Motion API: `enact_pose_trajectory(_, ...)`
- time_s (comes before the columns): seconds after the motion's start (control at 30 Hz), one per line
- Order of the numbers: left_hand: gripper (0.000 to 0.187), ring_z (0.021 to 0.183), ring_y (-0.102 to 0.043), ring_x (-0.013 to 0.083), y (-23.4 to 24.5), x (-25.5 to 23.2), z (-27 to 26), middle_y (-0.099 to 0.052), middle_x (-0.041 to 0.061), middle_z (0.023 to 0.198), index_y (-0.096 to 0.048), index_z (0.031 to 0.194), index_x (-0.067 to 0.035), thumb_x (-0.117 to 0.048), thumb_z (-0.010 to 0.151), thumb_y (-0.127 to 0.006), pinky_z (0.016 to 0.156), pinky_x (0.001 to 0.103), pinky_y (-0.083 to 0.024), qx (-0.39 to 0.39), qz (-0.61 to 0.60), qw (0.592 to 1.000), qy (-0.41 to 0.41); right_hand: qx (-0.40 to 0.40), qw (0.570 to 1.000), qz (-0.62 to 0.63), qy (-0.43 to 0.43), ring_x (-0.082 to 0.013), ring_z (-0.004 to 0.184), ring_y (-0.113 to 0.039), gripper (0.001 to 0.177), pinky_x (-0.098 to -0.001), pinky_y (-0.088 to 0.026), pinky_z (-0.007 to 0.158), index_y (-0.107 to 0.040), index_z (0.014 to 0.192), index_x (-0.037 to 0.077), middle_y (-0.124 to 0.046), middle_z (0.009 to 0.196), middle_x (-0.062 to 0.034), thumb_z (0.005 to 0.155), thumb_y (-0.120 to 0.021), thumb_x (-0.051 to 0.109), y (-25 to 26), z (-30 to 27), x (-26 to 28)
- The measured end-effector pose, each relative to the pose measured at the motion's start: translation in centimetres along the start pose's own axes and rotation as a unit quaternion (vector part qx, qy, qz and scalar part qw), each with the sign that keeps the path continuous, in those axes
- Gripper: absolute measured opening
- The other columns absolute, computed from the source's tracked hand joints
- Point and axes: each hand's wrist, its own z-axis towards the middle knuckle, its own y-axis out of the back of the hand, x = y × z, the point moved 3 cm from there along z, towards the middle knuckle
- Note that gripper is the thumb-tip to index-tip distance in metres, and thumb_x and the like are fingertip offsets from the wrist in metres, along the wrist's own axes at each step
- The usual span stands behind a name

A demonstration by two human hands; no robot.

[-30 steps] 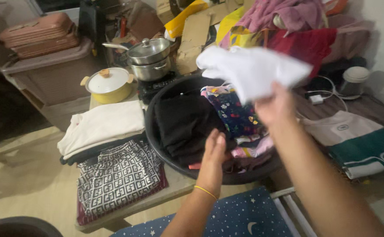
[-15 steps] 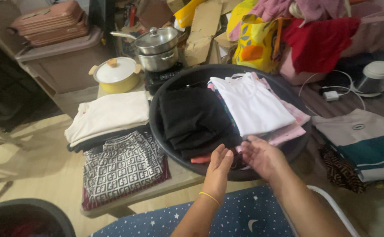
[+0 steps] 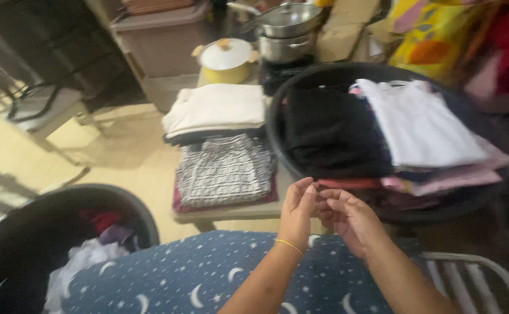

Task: The person repeatedly takes white tank tops from a black basin, lays them on a star-patterned ironing board, smooths them, folds them in half, and places them into a second black basin. The process is repeated for several items.

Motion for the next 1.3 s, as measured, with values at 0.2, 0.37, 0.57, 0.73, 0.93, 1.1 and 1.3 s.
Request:
enact_pose_trajectory(0.2, 0.039, 0.113, -0.063, 0.0185, 6.7, -1.9, -1.1, -0.066, 0.014, 0.128, -0.058, 0.13, -0.003, -0.027, 0.1, -0.056, 0.097, 0.032, -0.05, -0.041, -0.037, 0.998, -0.025, 0.008, 0.994, -0.082, -0.065, -0.0152, 0.08, -0.066, 0.022, -0.033, -0.053, 0.075, -0.066, 0.11, 0.007, -0.074, 0.095, -0.0062, 0.093, -0.059, 0.019, -6.0, 1.2, -5.1)
enact_pose_trajectory(0.37, 0.032, 0.11, -0.063, 0.0164, 15.1, -2.7, -1.8, -0.066, 0.013, 0.123, -0.06, 0.127, -0.001, -0.021, 0.102, -0.056, 0.096, 0.031, -0.052, -0.066, -0.063, 0.995, -0.048, 0.055, 0.992, -0.085, -0.071, -0.0146, 0.078, -0.065, 0.02, -0.0311, -0.052, 0.073, -0.067, 0.109, 0.007, -0.073, 0.092, -0.0059, 0.097, -0.056, 0.02, -12.3, 3.3, -10.4)
enact_pose_trajectory(0.57, 0.024, 0.1, -0.066, 0.0158, 28.0, -4.4, -3.1, -0.069, 0.013, 0.114, -0.061, 0.122, -0.002, -0.014, 0.103, -0.055, 0.09, 0.031, -0.055, -0.117, -0.05, 0.989, -0.074, 0.07, 0.981, -0.146, -0.106, -0.0143, 0.075, -0.065, 0.021, -0.0303, -0.052, 0.069, -0.068, 0.108, 0.008, -0.07, 0.087, -0.0045, 0.101, -0.058, 0.025, -21.5, 5.5, -18.5)
enact_pose_trajectory(0.73, 0.022, 0.094, -0.065, 0.0132, 39.9, -7.1, -6.1, -0.071, 0.009, 0.107, -0.065, 0.119, -0.003, -0.012, 0.101, -0.056, 0.081, 0.029, -0.054, -0.206, 0.019, 0.976, -0.073, 0.112, 0.963, -0.197, -0.143, -0.0159, 0.073, -0.066, 0.021, -0.032, -0.055, 0.067, -0.069, 0.108, 0.009, -0.07, 0.085, -0.0049, 0.098, -0.06, 0.025, -30.3, 7.1, -25.7)
enact_pose_trajectory(0.93, 0.021, 0.093, -0.067, 0.0143, 55.0, -8.2, -9.8, -0.073, 0.008, 0.105, -0.066, 0.117, -0.003, -0.011, 0.1, -0.057, 0.081, 0.028, -0.054, -0.313, 0.079, 0.938, -0.129, 0.145, 0.935, -0.24, -0.217, -0.0158, 0.086, -0.072, 0.026, -0.0332, -0.056, 0.077, -0.066, 0.114, 0.011, -0.077, 0.099, -0.0057, 0.097, -0.058, 0.028, -39.5, 7.2, -31.8)
enact_pose_trajectory(1.1, 0.017, 0.099, -0.071, 0.0242, 67.8, -2.9, -15.7, -0.075, 0.011, 0.103, -0.073, 0.106, -0.001, -0.01, 0.096, -0.063, 0.089, 0.033, -0.054, -0.465, 0.285, 0.835, -0.079, 0.188, 0.92, -0.259, -0.226, -0.0151, 0.096, -0.071, 0.03, -0.0313, -0.055, 0.083, -0.067, 0.118, 0.01, -0.076, 0.11, -0.0058, 0.097, -0.06, 0.03, -44.2, 6.4, -34.3)
enact_pose_trajectory(1.3, 0.036, 0.112, -0.063, 0.0378, 72.6, 6.8, -18.2, -0.067, 0.017, 0.12, -0.079, 0.114, -0.026, -0.033, 0.08, -0.072, 0.1, 0.044, -0.05, -0.373, 0.5, 0.721, 0.302, 0.208, 0.913, -0.248, -0.249, -0.0132, 0.104, -0.068, 0.034, -0.0317, -0.054, 0.087, -0.066, 0.122, 0.011, -0.073, 0.118, -0.0029, 0.096, -0.061, 0.033, -46.6, 6.0, -36.2)
